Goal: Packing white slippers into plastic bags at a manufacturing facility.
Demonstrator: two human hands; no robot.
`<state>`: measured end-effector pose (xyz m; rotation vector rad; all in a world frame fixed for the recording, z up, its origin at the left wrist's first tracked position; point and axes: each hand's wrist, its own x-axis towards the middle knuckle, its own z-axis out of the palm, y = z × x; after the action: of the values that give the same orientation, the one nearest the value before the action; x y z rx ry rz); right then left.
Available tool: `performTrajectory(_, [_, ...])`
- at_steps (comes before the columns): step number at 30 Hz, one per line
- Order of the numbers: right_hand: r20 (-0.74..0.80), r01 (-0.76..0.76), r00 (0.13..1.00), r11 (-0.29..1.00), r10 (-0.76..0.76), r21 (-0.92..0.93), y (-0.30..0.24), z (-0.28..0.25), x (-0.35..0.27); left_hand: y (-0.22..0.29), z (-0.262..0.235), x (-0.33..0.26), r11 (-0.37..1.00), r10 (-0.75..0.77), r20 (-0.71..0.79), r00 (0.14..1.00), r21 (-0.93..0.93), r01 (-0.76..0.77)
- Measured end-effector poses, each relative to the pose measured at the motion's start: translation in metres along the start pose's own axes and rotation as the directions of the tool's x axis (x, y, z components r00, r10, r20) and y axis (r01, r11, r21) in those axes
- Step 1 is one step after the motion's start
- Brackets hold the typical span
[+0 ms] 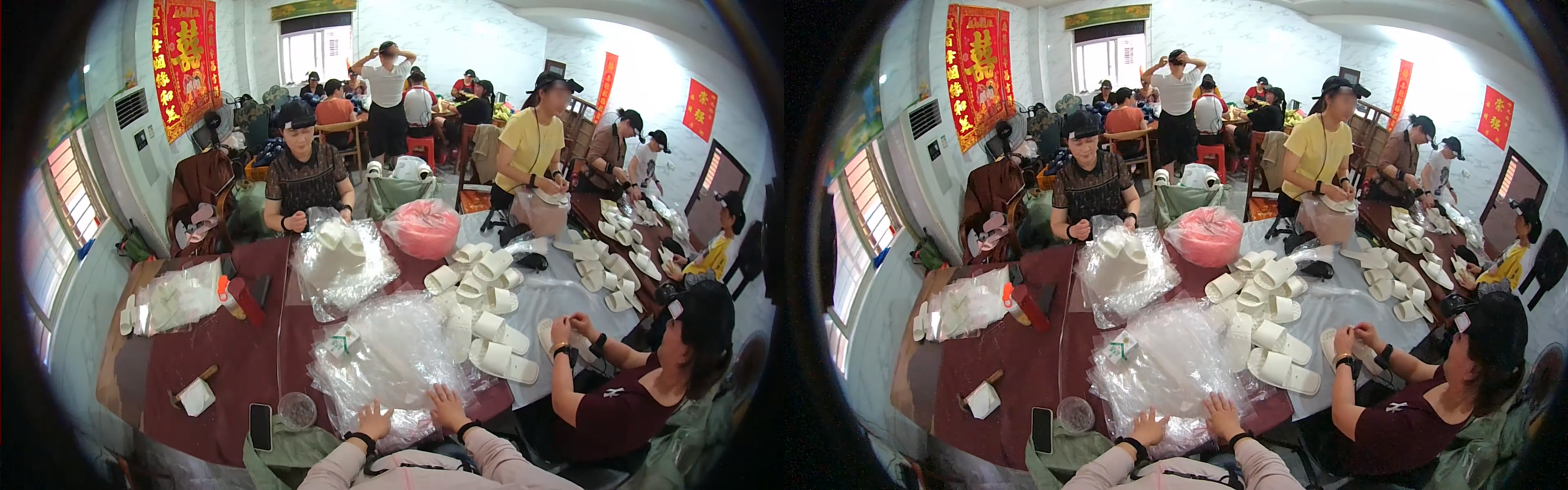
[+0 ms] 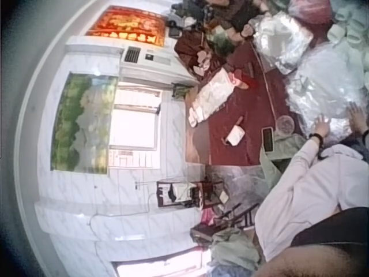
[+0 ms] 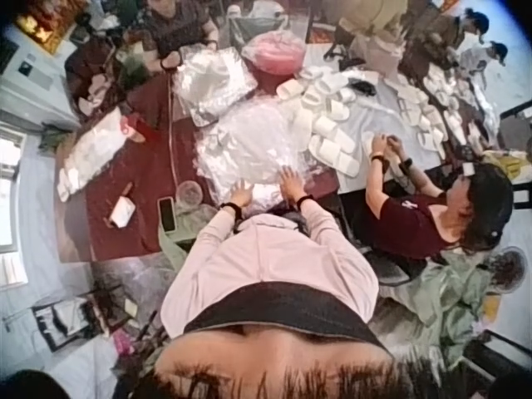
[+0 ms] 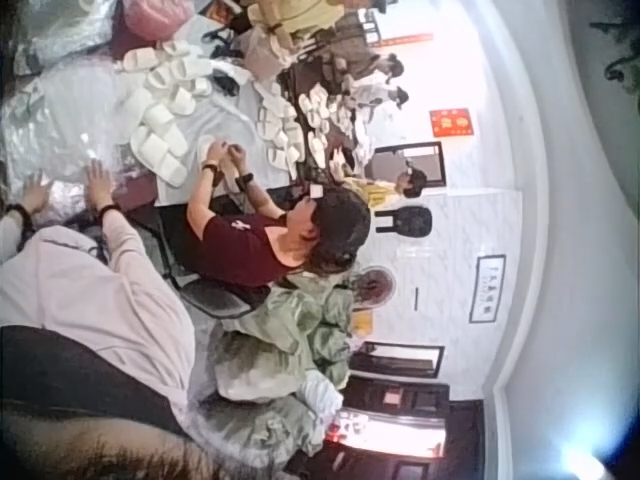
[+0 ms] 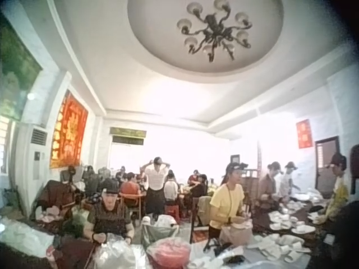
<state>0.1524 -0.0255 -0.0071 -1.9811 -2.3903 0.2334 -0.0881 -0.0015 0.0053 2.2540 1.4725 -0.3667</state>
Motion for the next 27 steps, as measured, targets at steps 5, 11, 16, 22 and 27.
performTrajectory(5, [-0.015, -0.036, 0.999, 0.999, 0.036, 0.041, -0.009, 0.0, -0.007, 0.0, 0.0, 0.001, 1.0, -0.004, 0.02, 1.0, 0.002, 0.004])
performTrajectory(11, [-0.041, -0.033, 0.998, 0.991, 0.038, 0.127, -0.006, 0.007, -0.007, 0.002, -0.006, 0.0, 1.0, -0.015, 0.031, 0.999, 0.002, 0.015])
performTrajectory(16, [-0.03, 0.001, 1.0, 0.995, 0.002, 0.103, -0.002, 0.009, -0.004, 0.004, -0.012, -0.004, 1.0, -0.016, 0.029, 0.999, 0.013, 0.016])
performTrajectory(22, [-0.103, 0.048, 0.994, 0.96, -0.02, 0.277, 0.025, 0.006, 0.016, 0.002, -0.014, 0.0, 0.999, 0.032, 0.036, 0.999, 0.005, -0.032])
performTrajectory(27, [-0.255, -0.334, 0.737, 0.665, 0.626, 0.668, 0.046, -0.075, 0.047, 0.003, -0.021, -0.001, 1.0, 0.013, 0.098, 0.995, -0.028, -0.01])
